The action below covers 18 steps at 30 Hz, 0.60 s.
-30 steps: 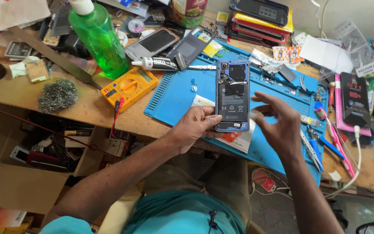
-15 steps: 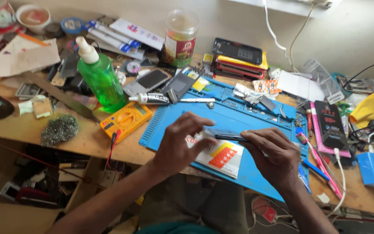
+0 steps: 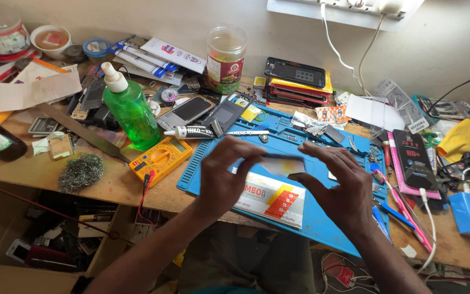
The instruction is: The person applies adhesive to the interior frame of a disassembled smartphone, then installs the battery and reattaches the back cover. They use a screwdriver to secure internal components and connect a charging cable to test the device.
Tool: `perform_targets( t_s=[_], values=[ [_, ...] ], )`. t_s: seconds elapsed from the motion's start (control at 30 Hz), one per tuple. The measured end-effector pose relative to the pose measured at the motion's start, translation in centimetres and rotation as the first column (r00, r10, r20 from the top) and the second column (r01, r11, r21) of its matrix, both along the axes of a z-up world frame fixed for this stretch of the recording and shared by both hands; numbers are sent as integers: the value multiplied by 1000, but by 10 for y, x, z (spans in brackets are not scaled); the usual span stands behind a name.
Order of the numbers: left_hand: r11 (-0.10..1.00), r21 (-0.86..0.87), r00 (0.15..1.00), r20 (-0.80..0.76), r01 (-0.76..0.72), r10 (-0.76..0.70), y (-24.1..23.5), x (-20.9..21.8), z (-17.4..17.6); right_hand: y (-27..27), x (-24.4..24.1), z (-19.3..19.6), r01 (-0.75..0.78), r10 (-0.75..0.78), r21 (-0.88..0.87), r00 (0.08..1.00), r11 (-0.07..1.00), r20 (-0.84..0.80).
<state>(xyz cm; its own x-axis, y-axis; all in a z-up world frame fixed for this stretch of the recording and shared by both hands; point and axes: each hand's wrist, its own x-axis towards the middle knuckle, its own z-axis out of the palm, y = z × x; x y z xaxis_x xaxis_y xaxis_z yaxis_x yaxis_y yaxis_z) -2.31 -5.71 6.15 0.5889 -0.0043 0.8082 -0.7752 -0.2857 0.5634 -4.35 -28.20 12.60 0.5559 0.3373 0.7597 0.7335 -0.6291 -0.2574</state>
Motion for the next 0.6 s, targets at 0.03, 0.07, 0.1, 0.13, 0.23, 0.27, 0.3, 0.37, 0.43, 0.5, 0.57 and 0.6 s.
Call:
perform_targets(
  t_s=[0.03, 0.07, 0.1, 0.13, 0.23, 0.27, 0.3, 0.37, 0.43, 0.5, 0.57, 0.6],
  values=[
    [992, -126, 996, -93, -3, -9, 0, 1, -5, 1, 0, 0, 18, -17, 3, 996, 1000, -86],
    [946, -309, 968, -190, 97, -161, 2, 1, -9, 2, 1, -1, 34, -32, 6, 984, 999, -173],
    [857, -489, 912, -255, 165, -321, 2, 3, -14, 2, 2, -3, 50, -46, 6, 965, 999, -259],
    [729, -657, 829, -288, 194, -480, 2, 1, -19, 2, 2, -6, 60, -73, -54, 956, 997, -284],
    [956, -247, 857, -449, 155, -255, 12, 0, -29, 1, 8, -19, 59, -125, -191, 927, 980, -354],
    [975, -151, 895, -395, 160, -208, 14, -1, -31, 2, 11, -23, 44, -122, -210, 919, 977, -375],
    [986, -54, 927, -336, 158, -167, 14, -1, -32, 3, 13, -29, 28, -119, -228, 910, 973, -397],
    [986, 60, 951, -278, 159, -136, 14, -2, -32, 6, 15, -39, 15, -114, -254, 918, 967, -379],
    [979, 92, 947, -286, 182, -149, 11, 0, -30, 9, 16, -46, 9, -106, -260, 926, 966, -363],
    [980, 106, 949, -287, 170, -134, 8, 1, -29, 10, 17, -51, 12, -102, -247, 929, 969, -356],
    [981, 118, 953, -280, 153, -115, 5, 2, -30, 10, 18, -55, 49, -154, -300, 929, 953, -337],
    [982, 125, 956, -274, 139, -101, 5, 3, -30, 9, 18, -56, 66, -179, -326, 928, 943, -327]
  ],
)
